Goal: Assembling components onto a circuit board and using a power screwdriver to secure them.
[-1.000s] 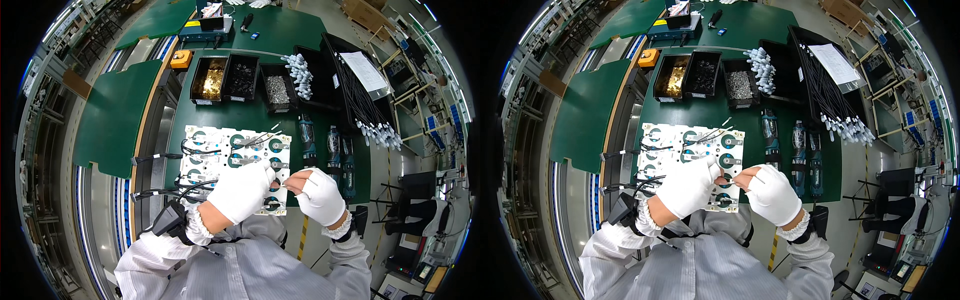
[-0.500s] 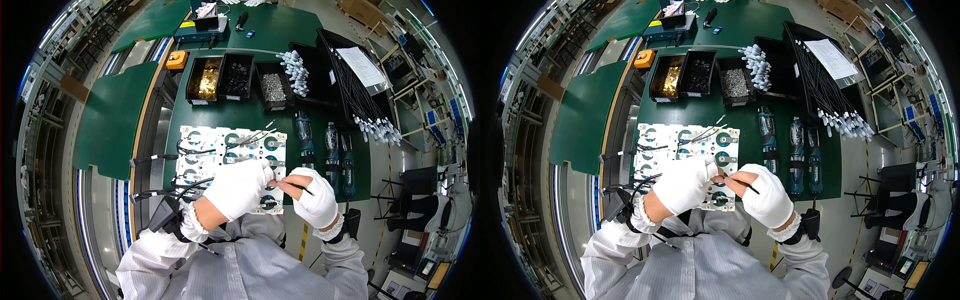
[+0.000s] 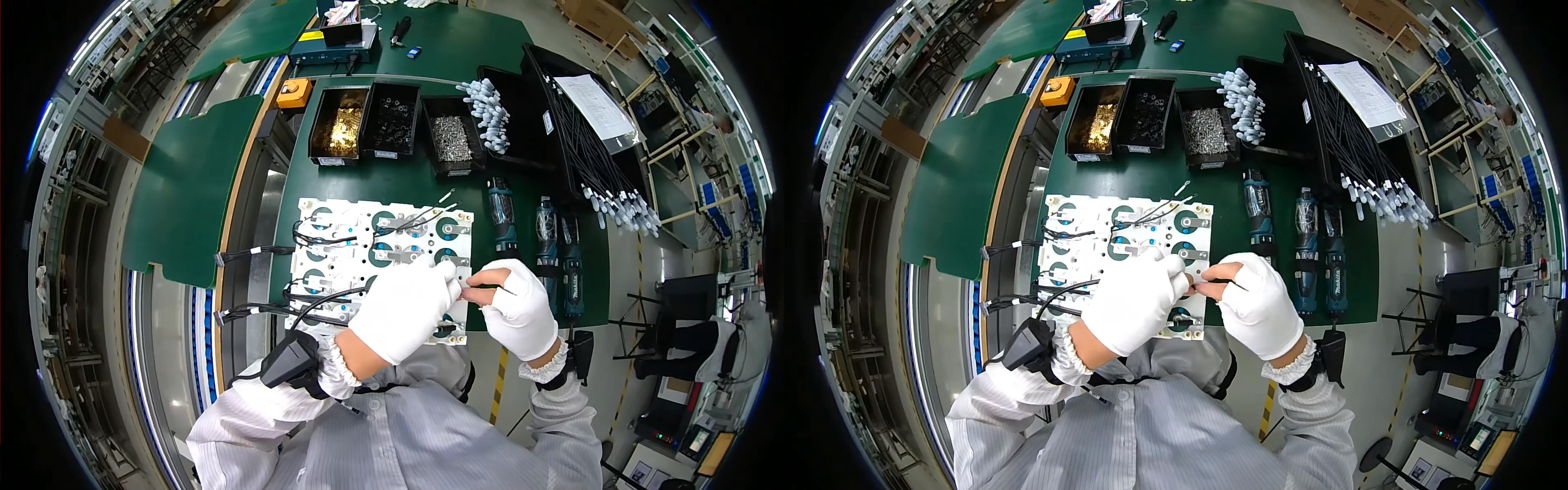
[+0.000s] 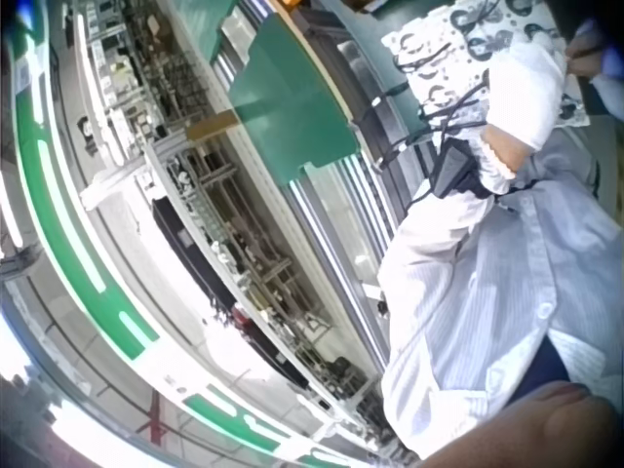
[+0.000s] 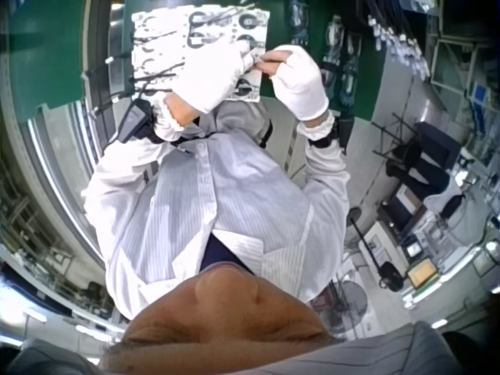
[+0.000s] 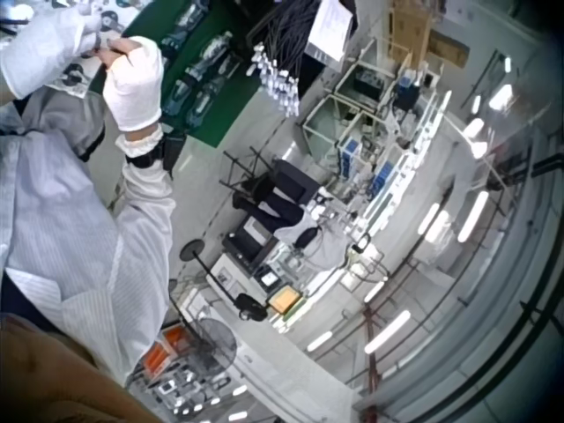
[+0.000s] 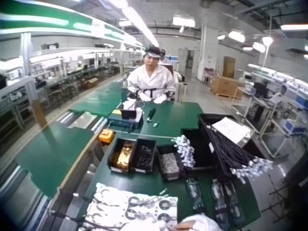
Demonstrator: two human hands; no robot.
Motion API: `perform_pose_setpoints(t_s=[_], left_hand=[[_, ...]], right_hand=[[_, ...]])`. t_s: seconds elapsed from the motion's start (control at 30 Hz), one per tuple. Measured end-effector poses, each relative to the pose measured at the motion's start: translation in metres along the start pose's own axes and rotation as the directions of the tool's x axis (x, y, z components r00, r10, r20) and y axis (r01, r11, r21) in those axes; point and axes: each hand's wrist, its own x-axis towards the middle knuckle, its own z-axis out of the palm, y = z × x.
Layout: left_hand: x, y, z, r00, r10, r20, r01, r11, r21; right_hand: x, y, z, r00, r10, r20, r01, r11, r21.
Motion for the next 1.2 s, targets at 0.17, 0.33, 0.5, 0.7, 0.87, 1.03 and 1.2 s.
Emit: perform_pose_setpoints(t_s=[0.17,0.33,0.5,0.7,0.87,1.03,1.2], left_hand=[[0.005,0.009,-0.004,0.992,-0.129,0.017,0.13,0.98,-0.152],[-0.002,0.005,-0.009,0.998,-0.069,-0.001,0.069,0.998,-0.008],[-0.044,-0.024,-0.074,0.873,-0.354,-0.334,0.391,0.919,0.047],[-0.138,-0.13,-0.132,0.839,-0.481,-0.256,0.533,0.82,0.207],[-0.121,-0.137,-0.104,0.884,-0.378,-0.277,0.435,0.88,0.189],[-0.049,-0.046,-0.076,0.968,-0.052,-0.245,0.057,0.998,0.015],[-0.009,-0.006,-0.012,0.997,-0.003,0.075,0.002,1.0,0.011]], right_hand=[[0.004,-0.011,0.0,0.995,0.093,0.034,-0.091,0.994,-0.055],[0.011,-0.011,0.0,0.993,0.071,0.096,-0.067,0.997,-0.047],[0.01,-0.003,-0.001,0.992,0.028,0.122,-0.021,0.998,-0.057],[0.017,-0.006,-0.001,0.986,0.024,0.162,-0.013,0.997,-0.072],[0.015,-0.004,0.0,0.975,0.164,0.148,-0.178,0.98,0.085],[0.007,0.003,-0.006,0.954,0.229,0.195,-0.267,0.943,0.199],[0.031,-0.005,-0.007,0.948,0.176,0.266,-0.21,0.972,0.105]])
